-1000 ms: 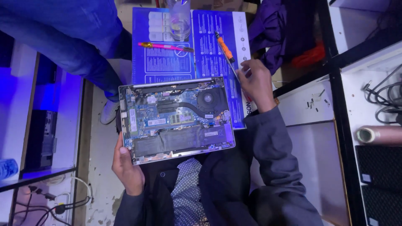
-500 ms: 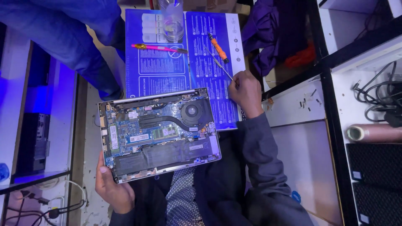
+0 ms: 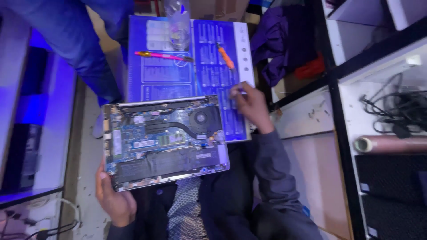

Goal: Securing the bottom casing of a laptop by fastening multiple screws using a manual screwdriver.

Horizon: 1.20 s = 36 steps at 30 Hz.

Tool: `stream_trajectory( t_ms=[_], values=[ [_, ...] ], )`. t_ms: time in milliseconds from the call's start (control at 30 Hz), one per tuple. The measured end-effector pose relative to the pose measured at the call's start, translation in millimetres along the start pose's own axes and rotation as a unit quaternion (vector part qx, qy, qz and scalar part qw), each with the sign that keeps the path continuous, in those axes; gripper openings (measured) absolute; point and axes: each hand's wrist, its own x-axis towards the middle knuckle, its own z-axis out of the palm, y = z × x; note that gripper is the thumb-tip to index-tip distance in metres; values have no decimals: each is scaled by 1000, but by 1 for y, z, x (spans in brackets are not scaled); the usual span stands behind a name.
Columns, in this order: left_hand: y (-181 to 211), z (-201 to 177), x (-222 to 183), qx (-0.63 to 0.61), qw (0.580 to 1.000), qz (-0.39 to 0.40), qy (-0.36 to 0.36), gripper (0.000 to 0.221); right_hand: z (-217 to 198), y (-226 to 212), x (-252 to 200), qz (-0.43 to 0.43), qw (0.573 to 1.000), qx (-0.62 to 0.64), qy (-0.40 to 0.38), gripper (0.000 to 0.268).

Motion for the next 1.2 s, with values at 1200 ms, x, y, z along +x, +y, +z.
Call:
stream_trajectory(
  t_ms=[1200],
  values=[
    [-78, 58, -53, -100, 994, -15, -40, 49, 41, 3, -40, -35, 972, -228, -32, 25]
  ],
)
